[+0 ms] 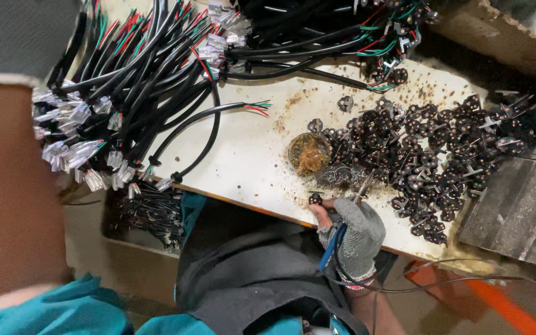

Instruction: The person uses a soldering iron to attach small black plastic components to the ends of multi-colored wires. They repeatedly pick up wires, align the components, apply solder, and place the finished units aside on the workbench.

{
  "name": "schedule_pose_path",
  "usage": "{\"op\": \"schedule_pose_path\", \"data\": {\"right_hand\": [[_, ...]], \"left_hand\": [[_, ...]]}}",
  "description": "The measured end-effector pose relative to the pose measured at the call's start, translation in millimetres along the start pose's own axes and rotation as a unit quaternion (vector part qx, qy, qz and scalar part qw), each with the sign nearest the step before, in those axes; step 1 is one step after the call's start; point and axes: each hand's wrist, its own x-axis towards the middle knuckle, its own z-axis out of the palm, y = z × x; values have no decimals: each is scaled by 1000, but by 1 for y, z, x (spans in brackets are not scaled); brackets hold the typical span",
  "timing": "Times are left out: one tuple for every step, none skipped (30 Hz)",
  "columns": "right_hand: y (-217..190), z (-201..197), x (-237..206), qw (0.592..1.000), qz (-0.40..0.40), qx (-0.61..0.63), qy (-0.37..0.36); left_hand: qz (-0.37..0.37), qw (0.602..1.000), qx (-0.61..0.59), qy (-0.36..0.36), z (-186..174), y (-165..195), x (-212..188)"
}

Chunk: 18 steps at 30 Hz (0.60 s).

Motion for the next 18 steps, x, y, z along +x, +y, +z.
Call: {"op": "schedule_pose_path", "data": {"right_hand": [[0,0,0,1000,-2,6,3],[1,1,0,1000,-1,1,4],[1,2,0,1000,-2,-4,5],[2,3,0,1000,-2,-8,5],[2,4,0,1000,-7,-15,7],[2,5,0,1000,-12,-22,10],[2,6,0,999,-15,-30,13],[2,6,0,1000,-8,-26,11],[2,6,0,1000,-1,-23,9],[2,6,0,1000,5,-20,8],[1,6,-1,1000,2,-18,9],[1,6,0,1000,-1,-14,9],[1,5,0,1000,-3,-11,10],[0,4,0,1000,-3,-11,10],[0,3,1,1000,-3,-10,11],[0,3,1,1000,-3,-9,12],[0,2,2,1000,2,-17,8],[0,2,2,1000,9,-24,5]], "left_hand": [[-1,1000,-9,8,-9,4,-2],[1,1000,-7,-2,-17,8,-4],[6,1000,-2,-20,-24,16,-15],[7,999,4,-39,-28,23,-24],[12,998,22,-57,-26,29,-31],[15,997,34,-66,-22,34,-38],[19,996,45,-74,-13,37,-42],[23,995,55,-83,-5,35,-47],[23,997,57,-42,3,29,-52],[24,998,59,0,10,20,-56],[24,997,61,41,19,11,-60],[-6,997,0,71,28,0,-60],[-37,992,-61,100,37,-14,-55],[-52,988,-97,112,45,-27,-48],[-66,981,-134,125,52,-38,-42],[-63,980,-147,120,58,-48,-33],[-68,985,-129,90,61,-55,-32],[-72,989,-111,60,63,-59,-30]]}}
